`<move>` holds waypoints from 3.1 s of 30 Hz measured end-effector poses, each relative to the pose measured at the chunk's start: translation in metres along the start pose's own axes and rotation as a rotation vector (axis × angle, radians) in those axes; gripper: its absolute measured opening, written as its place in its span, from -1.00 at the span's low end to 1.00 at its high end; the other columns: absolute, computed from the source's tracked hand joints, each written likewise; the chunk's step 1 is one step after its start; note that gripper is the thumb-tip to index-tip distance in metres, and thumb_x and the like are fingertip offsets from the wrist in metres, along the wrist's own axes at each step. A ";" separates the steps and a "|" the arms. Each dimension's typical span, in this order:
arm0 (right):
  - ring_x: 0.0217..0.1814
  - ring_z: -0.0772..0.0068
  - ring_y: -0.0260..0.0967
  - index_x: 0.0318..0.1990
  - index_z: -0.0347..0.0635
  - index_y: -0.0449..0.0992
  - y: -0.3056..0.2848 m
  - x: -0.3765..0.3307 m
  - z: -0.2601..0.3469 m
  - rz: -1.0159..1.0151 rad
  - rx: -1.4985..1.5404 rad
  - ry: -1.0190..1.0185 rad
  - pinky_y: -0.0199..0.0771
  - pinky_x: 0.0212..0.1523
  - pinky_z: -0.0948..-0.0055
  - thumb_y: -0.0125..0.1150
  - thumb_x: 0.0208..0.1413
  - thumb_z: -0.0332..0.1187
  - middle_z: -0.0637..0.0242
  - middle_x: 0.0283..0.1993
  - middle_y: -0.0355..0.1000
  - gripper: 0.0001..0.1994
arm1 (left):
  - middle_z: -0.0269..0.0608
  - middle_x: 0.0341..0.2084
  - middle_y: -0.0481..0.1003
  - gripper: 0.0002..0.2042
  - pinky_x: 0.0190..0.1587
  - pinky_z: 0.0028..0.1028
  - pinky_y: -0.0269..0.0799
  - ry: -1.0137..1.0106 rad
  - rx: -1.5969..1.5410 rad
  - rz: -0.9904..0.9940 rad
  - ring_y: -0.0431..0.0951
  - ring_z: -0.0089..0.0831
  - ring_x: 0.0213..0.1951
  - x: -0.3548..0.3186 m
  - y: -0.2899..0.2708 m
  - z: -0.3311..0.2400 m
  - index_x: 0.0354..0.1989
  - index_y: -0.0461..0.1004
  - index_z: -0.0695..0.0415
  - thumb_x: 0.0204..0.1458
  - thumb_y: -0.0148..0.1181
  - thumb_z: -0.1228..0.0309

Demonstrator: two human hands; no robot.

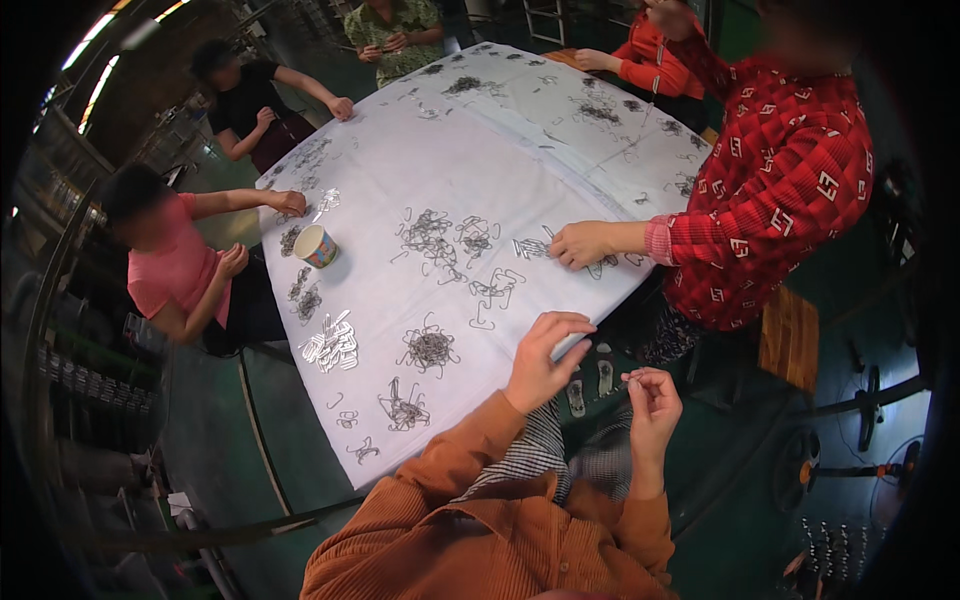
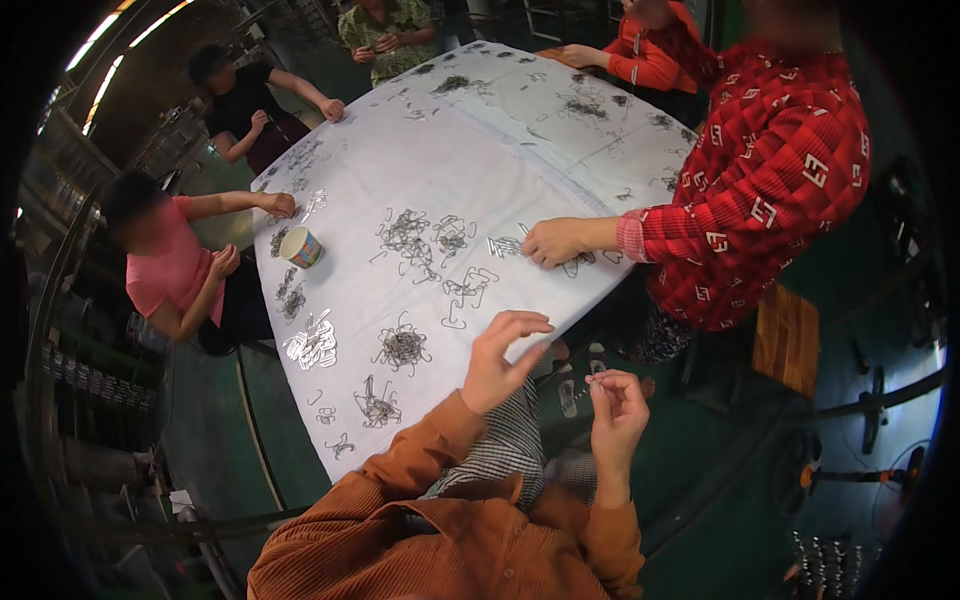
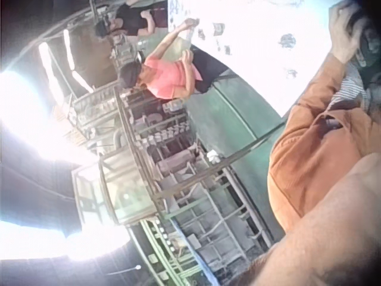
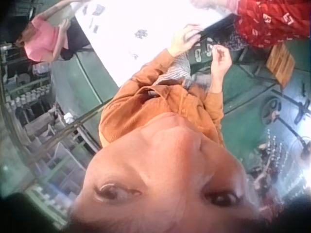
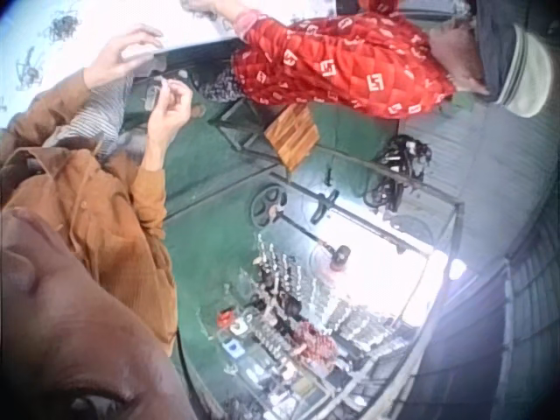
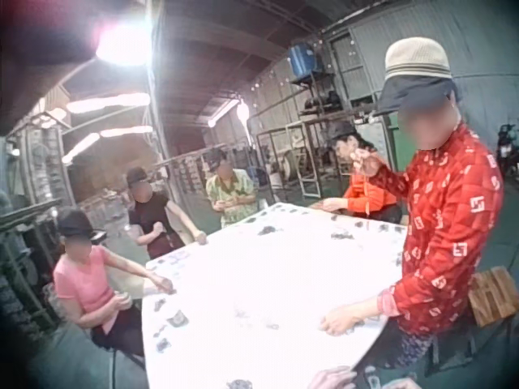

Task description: The person sits at a table and repeatedly picks up small metal wire pieces, bends them into specific shapes, and places them into a pile. Other people are working at the same table, performing similar tasks.

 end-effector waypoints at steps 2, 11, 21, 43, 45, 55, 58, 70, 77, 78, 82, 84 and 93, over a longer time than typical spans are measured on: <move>-0.08 0.44 0.43 -0.29 -0.33 0.35 -0.001 0.000 0.002 0.000 -0.015 -0.015 0.44 0.03 0.49 0.06 0.10 -0.73 0.21 -0.17 0.37 -0.88 | -0.26 -0.53 0.55 -0.83 -0.33 -0.49 0.48 -0.185 -0.149 0.043 0.56 -0.49 -0.45 0.009 -0.003 0.031 -0.23 0.57 0.19 -0.02 0.29 0.54; -0.10 0.46 0.43 -0.29 -0.33 0.35 0.003 -0.005 -0.012 -0.050 -0.097 0.019 0.45 -0.01 0.52 0.06 0.12 -0.70 0.19 -0.16 0.39 -0.90 | -0.15 -0.06 0.52 -0.70 0.09 -0.25 0.37 -0.012 0.270 0.236 0.46 -0.24 0.06 0.025 0.053 0.123 -0.17 0.59 0.06 -0.13 0.35 0.31; -0.14 0.47 0.41 -0.30 -0.34 0.35 -0.003 -0.002 -0.015 -0.071 -0.192 -0.070 0.45 -0.05 0.51 0.09 0.12 -0.68 0.22 -0.19 0.38 -0.92 | -0.22 0.35 0.09 -0.17 0.38 0.01 -0.11 0.060 0.732 0.446 0.01 -0.15 0.38 0.009 0.076 0.126 0.33 0.16 -0.08 -0.22 0.40 0.36; -0.14 0.38 0.41 -0.28 -0.37 0.37 -0.012 -0.009 -0.007 -0.208 -0.257 -0.220 0.43 0.03 0.40 0.06 0.11 -0.70 0.20 -0.19 0.37 -0.92 | -0.26 0.31 0.17 -0.26 0.36 0.04 -0.09 0.064 0.671 0.381 0.06 -0.18 0.36 0.002 0.074 0.133 0.26 0.26 -0.06 -0.22 0.37 0.37; -0.14 0.39 0.41 -0.28 -0.37 0.37 -0.013 -0.012 -0.011 -0.211 -0.254 -0.215 0.44 0.01 0.41 0.06 0.11 -0.70 0.20 -0.19 0.37 -0.92 | -0.26 0.30 0.19 -0.28 0.36 0.03 -0.10 0.073 0.637 0.360 0.07 -0.19 0.36 -0.001 0.073 0.137 0.24 0.29 -0.05 -0.21 0.37 0.37; -0.15 0.41 0.41 -0.29 -0.37 0.36 -0.014 -0.013 -0.013 -0.207 -0.288 -0.248 0.46 -0.03 0.45 0.07 0.11 -0.70 0.20 -0.21 0.36 -0.92 | -0.25 0.28 0.23 -0.34 0.37 0.02 -0.11 0.071 0.598 0.349 0.08 -0.19 0.36 0.000 0.071 0.137 0.22 0.32 -0.04 -0.17 0.34 0.38; -0.17 0.41 0.41 -0.29 -0.36 0.36 -0.009 -0.011 -0.010 -0.202 -0.285 -0.219 0.46 -0.05 0.45 0.07 0.11 -0.71 0.20 -0.22 0.36 -0.91 | -0.24 0.28 0.22 -0.34 0.36 0.03 -0.11 0.104 0.588 0.312 0.08 -0.18 0.36 -0.001 0.069 0.141 0.21 0.32 -0.03 -0.18 0.34 0.38; -0.18 0.39 0.38 -0.29 -0.32 0.38 -0.013 0.018 0.081 -0.032 -0.227 -0.278 0.42 0.02 0.36 0.07 0.13 -0.64 0.21 -0.24 0.35 -0.95 | -0.11 0.18 0.29 -0.37 0.21 -0.18 0.20 0.096 0.737 0.542 0.25 -0.13 0.22 0.044 0.122 0.138 0.12 0.34 0.12 -0.26 0.32 0.48; -0.14 0.36 0.34 -0.22 -0.29 0.36 -0.045 0.029 0.201 0.043 -0.319 -0.451 0.30 0.17 0.24 0.06 0.16 -0.59 0.19 -0.20 0.30 -0.93 | -0.06 0.28 0.17 -0.16 0.24 -0.17 0.17 0.131 0.918 0.641 0.16 -0.08 0.30 0.071 0.184 0.141 0.30 0.15 0.15 -0.26 0.38 0.36; -0.14 0.37 0.33 -0.22 -0.29 0.35 -0.050 0.031 0.206 0.041 -0.346 -0.436 0.29 0.17 0.24 0.06 0.17 -0.58 0.19 -0.20 0.29 -0.94 | -0.04 0.30 0.14 -0.13 0.25 -0.16 0.16 0.161 0.931 0.662 0.14 -0.07 0.31 0.069 0.188 0.141 0.33 0.11 0.15 -0.26 0.38 0.35; -0.10 0.35 0.28 -0.20 -0.28 0.34 -0.076 0.037 0.229 0.074 -0.319 -0.344 0.24 0.19 0.17 0.02 0.19 -0.55 0.23 -0.18 0.26 -0.94 | 0.01 0.34 0.06 -0.10 0.31 -0.13 0.07 0.140 0.990 0.663 0.04 -0.05 0.37 0.067 0.196 0.160 0.35 0.04 0.24 -0.22 0.37 0.30; -0.05 0.36 0.25 -0.18 -0.26 0.33 -0.103 0.030 0.255 0.040 -0.414 -0.367 0.19 0.23 0.15 -0.02 0.22 -0.51 0.25 -0.16 0.23 -0.93 | 0.02 0.35 0.04 -0.08 0.34 -0.14 0.02 0.163 0.965 0.602 0.00 -0.04 0.38 0.069 0.207 0.162 0.35 0.01 0.26 -0.23 0.38 0.33; 0.19 0.35 0.19 0.10 -0.27 0.24 -0.206 0.007 0.351 -0.228 -0.420 -0.395 0.07 0.33 0.24 -0.07 0.30 -0.33 0.22 0.10 0.17 -0.71 | 0.00 0.37 -0.01 0.05 0.40 -0.15 -0.09 0.276 0.792 0.478 -0.05 -0.08 0.41 0.073 0.205 0.172 0.38 -0.07 0.23 -0.38 0.44 0.45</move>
Point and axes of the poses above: each hand's wrist, its own x-axis towards the middle knuckle, its own y-axis out of the palm, z = x × y, the point moved 7 cm from there along x, towards the middle knuckle
